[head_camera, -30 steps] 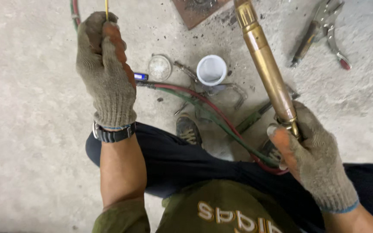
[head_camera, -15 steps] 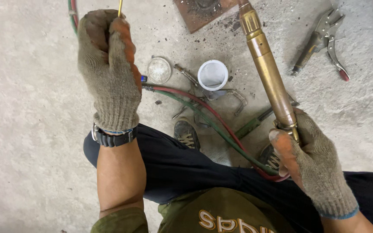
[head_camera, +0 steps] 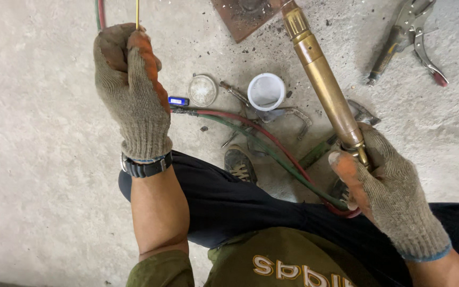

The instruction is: The person sits on the floor and uses a welding torch to heat and fuse a metal rod to a metal bracket. They use pliers to position the rod and a lighter to ignite the torch, then apply the flame to the joint while feeding the rod into the molten area.

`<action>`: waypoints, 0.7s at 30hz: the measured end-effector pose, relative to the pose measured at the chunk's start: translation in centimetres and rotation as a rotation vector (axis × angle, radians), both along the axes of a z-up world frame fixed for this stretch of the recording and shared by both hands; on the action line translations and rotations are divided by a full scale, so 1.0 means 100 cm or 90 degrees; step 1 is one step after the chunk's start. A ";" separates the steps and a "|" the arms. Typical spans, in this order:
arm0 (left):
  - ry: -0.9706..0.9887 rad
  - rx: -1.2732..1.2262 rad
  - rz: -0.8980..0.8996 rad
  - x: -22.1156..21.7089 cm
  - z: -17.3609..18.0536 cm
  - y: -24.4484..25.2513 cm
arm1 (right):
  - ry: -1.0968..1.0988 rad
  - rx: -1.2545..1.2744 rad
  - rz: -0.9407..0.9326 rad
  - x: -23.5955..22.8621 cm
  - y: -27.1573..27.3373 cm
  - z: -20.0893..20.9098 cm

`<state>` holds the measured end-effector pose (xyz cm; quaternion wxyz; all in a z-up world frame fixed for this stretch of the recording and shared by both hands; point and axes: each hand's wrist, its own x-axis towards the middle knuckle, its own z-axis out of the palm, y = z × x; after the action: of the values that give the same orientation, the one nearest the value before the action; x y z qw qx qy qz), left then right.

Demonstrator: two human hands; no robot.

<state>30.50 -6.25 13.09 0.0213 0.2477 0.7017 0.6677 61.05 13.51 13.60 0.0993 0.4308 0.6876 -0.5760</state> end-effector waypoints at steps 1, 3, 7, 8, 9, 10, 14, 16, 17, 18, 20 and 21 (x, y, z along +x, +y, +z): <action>-0.003 -0.005 0.005 -0.001 0.000 0.000 | 0.004 -0.007 -0.008 0.000 0.000 -0.001; -0.015 -0.013 0.009 -0.001 0.000 0.000 | -0.026 -0.012 0.003 0.000 0.000 -0.001; 0.021 -0.005 -0.004 -0.004 -0.002 0.003 | -0.069 -0.012 0.029 -0.003 0.001 -0.001; 0.009 -0.010 -0.002 -0.004 -0.002 0.003 | -0.060 -0.013 0.023 -0.004 0.002 0.000; -0.004 -0.014 0.001 -0.004 -0.002 0.003 | -0.051 -0.015 0.017 -0.005 0.002 0.001; 0.000 -0.019 0.006 -0.005 -0.002 0.003 | -0.042 -0.017 0.011 -0.005 0.002 0.001; 0.004 -0.034 0.012 -0.005 -0.003 0.001 | -0.027 -0.020 0.016 -0.007 0.003 0.001; -0.001 -0.029 0.007 -0.006 -0.004 0.001 | -0.024 -0.019 0.011 -0.007 0.002 0.001; -0.006 -0.023 0.004 -0.007 -0.005 0.000 | -0.024 -0.025 0.007 -0.006 0.002 0.001; -0.010 -0.017 0.000 -0.008 -0.006 0.001 | -0.023 -0.031 0.001 -0.006 0.002 0.001; 0.006 -0.023 0.001 -0.010 -0.008 0.001 | -0.016 -0.034 0.000 -0.004 0.002 0.002; 0.007 -0.027 0.002 -0.009 -0.008 0.001 | -0.011 -0.031 0.003 -0.003 0.002 0.003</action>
<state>29.57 -6.16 12.28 0.0212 0.2497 0.7160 0.6515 60.74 13.76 13.86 0.1170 0.4314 0.6737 -0.5885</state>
